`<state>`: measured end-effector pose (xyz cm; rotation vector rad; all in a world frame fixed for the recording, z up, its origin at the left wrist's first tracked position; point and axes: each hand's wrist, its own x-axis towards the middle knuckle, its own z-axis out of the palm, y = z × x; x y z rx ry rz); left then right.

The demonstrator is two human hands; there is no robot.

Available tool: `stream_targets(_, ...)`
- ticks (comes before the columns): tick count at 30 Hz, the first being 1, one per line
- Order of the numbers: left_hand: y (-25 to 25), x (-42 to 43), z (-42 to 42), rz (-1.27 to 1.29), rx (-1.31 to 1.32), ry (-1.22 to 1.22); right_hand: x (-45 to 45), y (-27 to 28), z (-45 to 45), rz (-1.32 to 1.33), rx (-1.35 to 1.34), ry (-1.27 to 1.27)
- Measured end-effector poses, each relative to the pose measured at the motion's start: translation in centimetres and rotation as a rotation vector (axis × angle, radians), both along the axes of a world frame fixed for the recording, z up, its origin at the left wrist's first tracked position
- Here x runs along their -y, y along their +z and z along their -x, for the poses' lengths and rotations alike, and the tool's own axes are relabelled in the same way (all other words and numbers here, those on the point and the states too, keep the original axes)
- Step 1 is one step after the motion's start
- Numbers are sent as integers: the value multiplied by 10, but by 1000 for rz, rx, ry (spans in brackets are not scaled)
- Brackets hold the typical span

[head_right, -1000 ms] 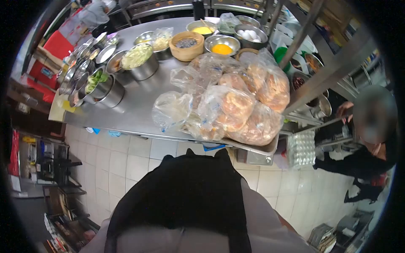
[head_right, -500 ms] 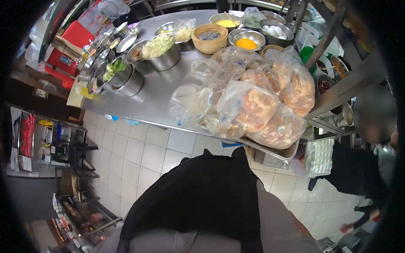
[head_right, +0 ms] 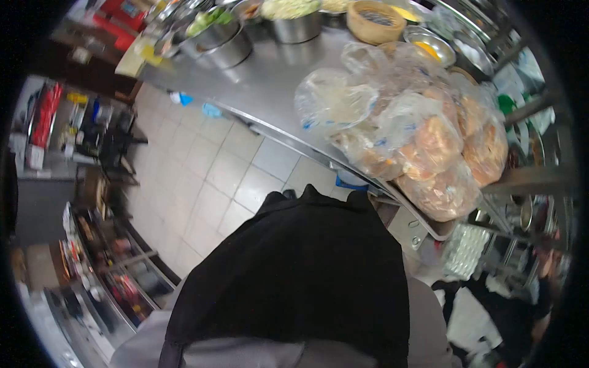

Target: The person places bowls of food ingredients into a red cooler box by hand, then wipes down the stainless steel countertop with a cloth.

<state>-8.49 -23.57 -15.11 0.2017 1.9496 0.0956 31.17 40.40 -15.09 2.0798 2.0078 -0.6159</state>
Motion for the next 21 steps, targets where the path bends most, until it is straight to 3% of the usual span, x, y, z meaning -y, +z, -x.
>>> stream_targets(9,-12,21,-52,33,67,147,-41,5,18,-35,13,46)
stream_targets(15,-19,29,-41,-3,96,217,-43,9,40,-62,29,81)
stream_targets(21,-41,85,-11,-29,109,317,31,-4,86,15,-53,286)
